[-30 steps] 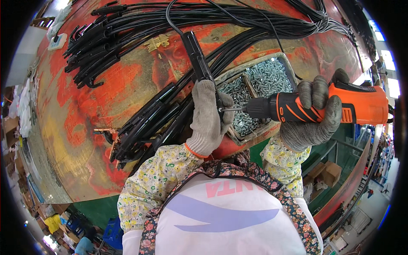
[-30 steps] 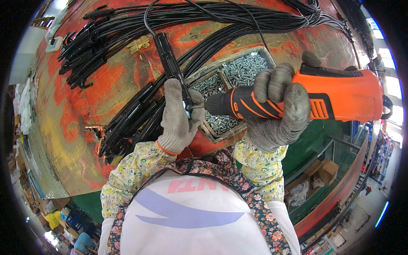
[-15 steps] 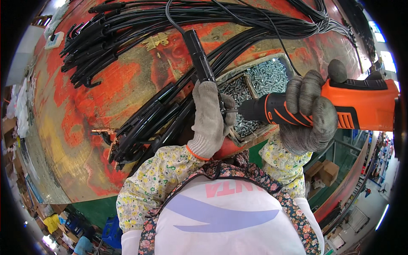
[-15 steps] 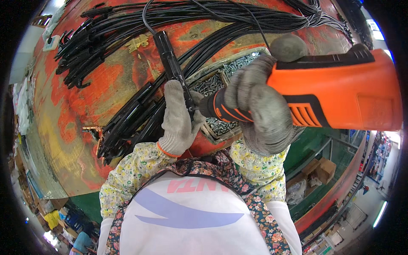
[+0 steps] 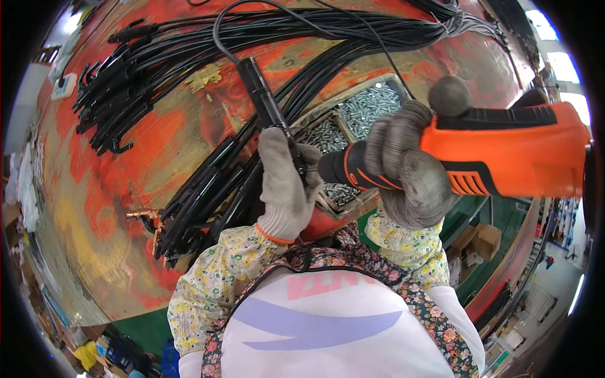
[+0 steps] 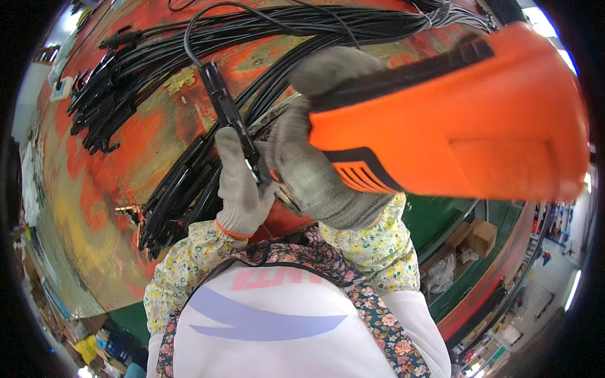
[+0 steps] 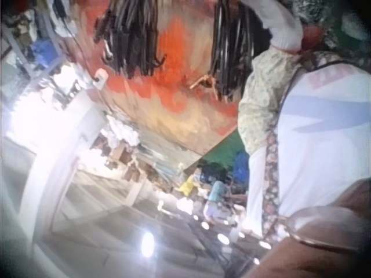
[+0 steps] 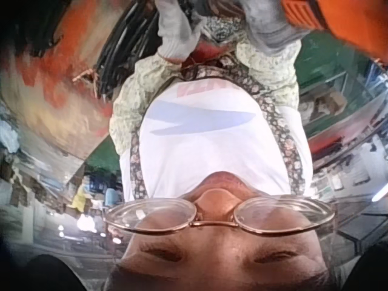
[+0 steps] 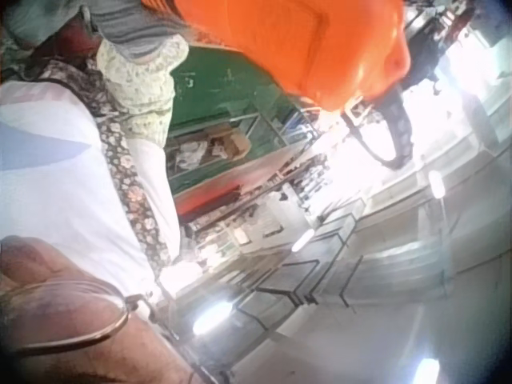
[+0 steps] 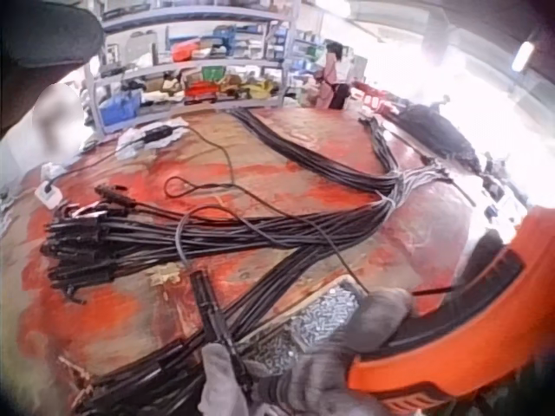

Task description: The person assembles cable clamps by picking up screws from a tray and driving them into the clamp handles using an electric screwdriver.

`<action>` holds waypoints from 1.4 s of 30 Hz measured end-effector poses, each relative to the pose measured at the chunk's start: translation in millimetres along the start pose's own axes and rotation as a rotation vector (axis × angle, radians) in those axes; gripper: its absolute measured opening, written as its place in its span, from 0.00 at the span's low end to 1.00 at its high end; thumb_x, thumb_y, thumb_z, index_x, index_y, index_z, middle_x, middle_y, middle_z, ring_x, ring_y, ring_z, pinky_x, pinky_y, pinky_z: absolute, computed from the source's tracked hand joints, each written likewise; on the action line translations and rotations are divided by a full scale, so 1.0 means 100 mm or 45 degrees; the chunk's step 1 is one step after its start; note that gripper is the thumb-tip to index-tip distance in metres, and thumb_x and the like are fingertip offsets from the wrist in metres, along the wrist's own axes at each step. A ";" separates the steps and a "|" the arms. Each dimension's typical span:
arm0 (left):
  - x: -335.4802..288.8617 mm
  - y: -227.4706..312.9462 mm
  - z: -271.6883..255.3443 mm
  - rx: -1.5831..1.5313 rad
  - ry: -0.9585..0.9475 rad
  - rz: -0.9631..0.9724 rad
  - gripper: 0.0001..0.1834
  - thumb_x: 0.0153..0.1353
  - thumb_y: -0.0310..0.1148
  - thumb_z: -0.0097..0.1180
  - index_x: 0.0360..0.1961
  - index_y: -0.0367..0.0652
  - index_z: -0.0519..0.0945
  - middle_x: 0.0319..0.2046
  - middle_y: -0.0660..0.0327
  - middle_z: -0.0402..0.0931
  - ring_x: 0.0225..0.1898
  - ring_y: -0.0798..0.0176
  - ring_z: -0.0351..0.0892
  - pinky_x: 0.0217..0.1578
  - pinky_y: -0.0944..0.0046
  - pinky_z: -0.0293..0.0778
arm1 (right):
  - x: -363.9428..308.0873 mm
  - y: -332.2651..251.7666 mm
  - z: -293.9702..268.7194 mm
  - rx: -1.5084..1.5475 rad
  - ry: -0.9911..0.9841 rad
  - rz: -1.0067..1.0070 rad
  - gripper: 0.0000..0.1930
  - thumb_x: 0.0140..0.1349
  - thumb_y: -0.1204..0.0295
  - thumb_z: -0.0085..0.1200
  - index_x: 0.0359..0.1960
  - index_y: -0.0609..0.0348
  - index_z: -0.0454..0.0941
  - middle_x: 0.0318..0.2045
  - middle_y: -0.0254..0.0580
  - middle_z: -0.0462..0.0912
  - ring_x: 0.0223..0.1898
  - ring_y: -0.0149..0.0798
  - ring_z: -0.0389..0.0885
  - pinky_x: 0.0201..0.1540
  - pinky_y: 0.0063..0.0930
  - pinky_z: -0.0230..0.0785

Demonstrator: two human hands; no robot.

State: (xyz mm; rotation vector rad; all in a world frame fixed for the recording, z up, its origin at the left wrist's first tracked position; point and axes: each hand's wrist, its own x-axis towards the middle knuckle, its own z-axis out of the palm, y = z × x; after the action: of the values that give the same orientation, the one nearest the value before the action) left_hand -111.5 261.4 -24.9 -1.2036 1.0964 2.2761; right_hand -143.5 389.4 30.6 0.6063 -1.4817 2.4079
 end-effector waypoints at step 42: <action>0.03 -0.08 0.04 0.307 -0.224 0.378 0.30 0.61 0.30 0.51 0.60 0.47 0.51 0.19 0.68 0.63 0.12 0.77 0.57 0.09 0.75 0.54 | 0.14 0.02 -1.08 -0.330 0.638 -0.522 0.28 0.51 0.76 0.58 0.54 0.67 0.62 0.21 0.39 0.70 0.20 0.32 0.66 0.24 0.30 0.66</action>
State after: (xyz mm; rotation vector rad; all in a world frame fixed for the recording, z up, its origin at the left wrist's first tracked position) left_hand -110.5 269.7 -29.7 -0.7747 1.5111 2.3191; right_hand -180.1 485.4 -7.0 0.1966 -1.2713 1.8376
